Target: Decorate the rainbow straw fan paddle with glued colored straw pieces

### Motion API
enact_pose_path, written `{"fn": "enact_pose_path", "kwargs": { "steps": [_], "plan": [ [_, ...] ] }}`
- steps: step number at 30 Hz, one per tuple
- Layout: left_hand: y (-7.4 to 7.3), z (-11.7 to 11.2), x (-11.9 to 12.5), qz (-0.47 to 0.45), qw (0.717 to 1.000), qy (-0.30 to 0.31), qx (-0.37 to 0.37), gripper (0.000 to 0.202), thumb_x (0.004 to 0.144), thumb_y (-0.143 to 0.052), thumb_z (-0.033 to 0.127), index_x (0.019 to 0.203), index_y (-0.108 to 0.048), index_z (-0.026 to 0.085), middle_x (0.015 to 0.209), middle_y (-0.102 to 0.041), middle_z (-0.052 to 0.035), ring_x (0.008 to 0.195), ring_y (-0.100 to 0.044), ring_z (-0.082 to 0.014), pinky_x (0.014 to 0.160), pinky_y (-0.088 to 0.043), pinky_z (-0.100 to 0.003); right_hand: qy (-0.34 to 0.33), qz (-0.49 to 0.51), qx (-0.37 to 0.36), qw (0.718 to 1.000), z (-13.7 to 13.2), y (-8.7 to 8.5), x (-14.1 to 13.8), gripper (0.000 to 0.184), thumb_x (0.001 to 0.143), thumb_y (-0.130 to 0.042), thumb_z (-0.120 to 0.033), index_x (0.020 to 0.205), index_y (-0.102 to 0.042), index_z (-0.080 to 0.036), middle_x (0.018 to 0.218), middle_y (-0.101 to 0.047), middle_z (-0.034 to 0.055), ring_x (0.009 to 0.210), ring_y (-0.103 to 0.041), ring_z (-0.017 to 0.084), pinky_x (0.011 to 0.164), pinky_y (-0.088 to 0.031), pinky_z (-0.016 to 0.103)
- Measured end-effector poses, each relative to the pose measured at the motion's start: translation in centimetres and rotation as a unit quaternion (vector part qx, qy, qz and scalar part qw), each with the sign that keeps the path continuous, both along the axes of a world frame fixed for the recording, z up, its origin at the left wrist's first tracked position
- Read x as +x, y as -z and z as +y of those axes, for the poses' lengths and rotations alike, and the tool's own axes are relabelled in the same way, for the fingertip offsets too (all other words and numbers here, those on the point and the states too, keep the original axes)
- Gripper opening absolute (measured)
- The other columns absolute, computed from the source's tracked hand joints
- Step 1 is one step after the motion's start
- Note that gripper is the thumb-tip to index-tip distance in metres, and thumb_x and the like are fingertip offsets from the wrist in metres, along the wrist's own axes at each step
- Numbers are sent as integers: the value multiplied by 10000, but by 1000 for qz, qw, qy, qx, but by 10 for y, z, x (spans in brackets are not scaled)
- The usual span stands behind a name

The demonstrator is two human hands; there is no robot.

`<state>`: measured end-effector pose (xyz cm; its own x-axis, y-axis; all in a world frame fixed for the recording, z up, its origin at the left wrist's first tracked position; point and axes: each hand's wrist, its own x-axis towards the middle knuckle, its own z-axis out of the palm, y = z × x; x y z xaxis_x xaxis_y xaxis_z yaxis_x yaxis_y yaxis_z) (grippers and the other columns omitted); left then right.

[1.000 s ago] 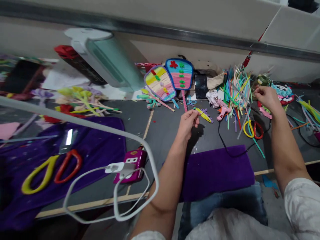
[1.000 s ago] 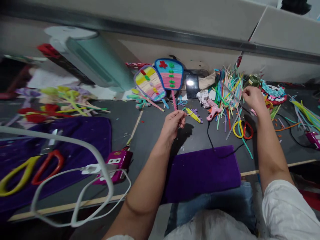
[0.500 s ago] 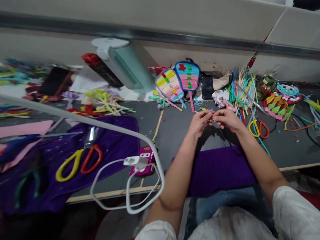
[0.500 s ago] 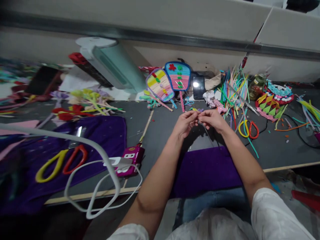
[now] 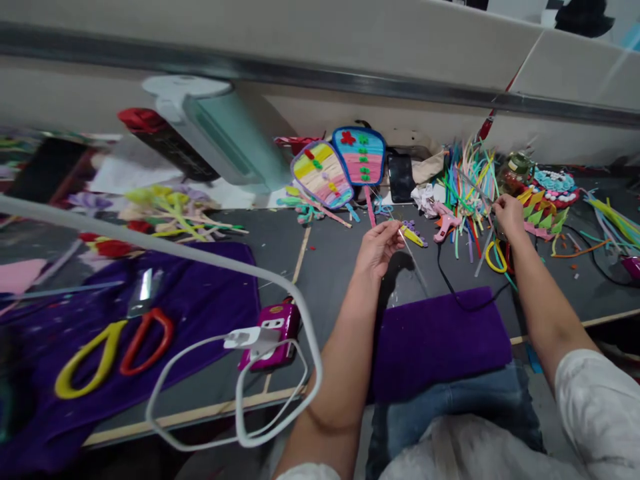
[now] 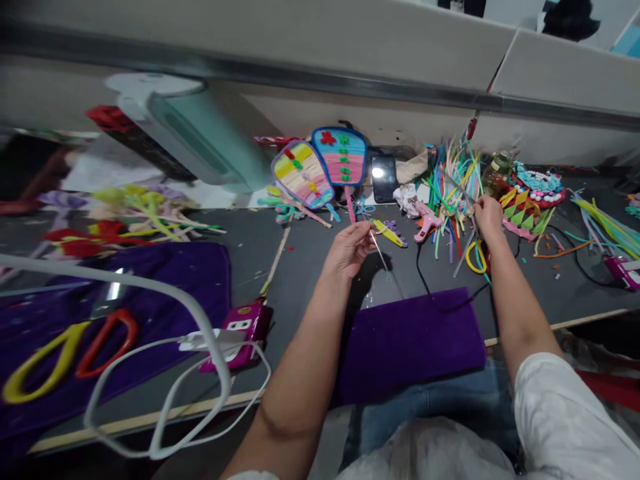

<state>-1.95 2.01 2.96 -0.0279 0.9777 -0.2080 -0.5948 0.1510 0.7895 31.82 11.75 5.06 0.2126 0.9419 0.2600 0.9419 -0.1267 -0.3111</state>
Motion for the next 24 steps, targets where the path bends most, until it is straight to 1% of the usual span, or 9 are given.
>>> {"fn": "enact_pose_path", "kwargs": {
  "steps": [2,6,9,13,16,20,24],
  "plan": [
    [0,0,0,5,1000,0,-1,372,592,-953,302,804,-707,121,631,-672,23,510,-597,-63,517,-530,-177,-2,-49,-28,998,11,6,7,250,921,-502,-246,1041,-707,-167,1128,-723,180,1041,-639,304,875,-462,365],
    [-2,-1,-1,12,1000,-4,-11,357,601,-947,292,805,-709,122,635,-670,25,504,-592,-56,500,-512,-163,-18,-117,-54,992,28,14,10,296,947,-492,-264,1127,-709,-174,1210,-690,192,1083,-639,317,861,-475,370],
    [-3,-1,-1,17,1000,-5,-12,345,617,-940,293,809,-708,125,631,-665,26,503,-590,-53,501,-505,-157,-33,-150,-72,986,39,15,11,311,955,-503,-273,1155,-711,-156,1218,-684,201,1092,-644,312,849,-485,362],
    [-3,-2,-2,36,999,-1,-7,349,639,-935,323,812,-699,133,634,-658,28,513,-595,-58,507,-503,-161,-32,-181,-93,978,46,16,11,346,970,-470,-255,1162,-723,-119,1194,-696,218,1059,-663,312,818,-491,359],
    [-3,-2,-3,52,999,-5,0,348,654,-928,342,812,-691,142,639,-657,28,523,-607,-63,514,-509,-165,-44,-197,-89,975,44,11,12,361,968,-468,-265,1166,-727,-110,1186,-704,220,1042,-669,316,810,-489,363],
    [-3,-3,-6,44,999,-9,7,369,636,-935,350,825,-692,146,656,-663,32,541,-619,-61,519,-517,-158,-71,-214,-61,972,37,-3,17,383,973,-439,-278,1160,-732,-118,1197,-708,222,1050,-668,335,796,-480,376],
    [-3,-2,-7,38,999,-11,12,363,646,-927,343,846,-694,149,675,-667,37,547,-622,-55,526,-522,-154,-78,-220,-71,970,31,-15,20,361,961,-448,-260,1110,-756,-144,1187,-733,207,1051,-677,339,799,-464,372]
  ]
}}
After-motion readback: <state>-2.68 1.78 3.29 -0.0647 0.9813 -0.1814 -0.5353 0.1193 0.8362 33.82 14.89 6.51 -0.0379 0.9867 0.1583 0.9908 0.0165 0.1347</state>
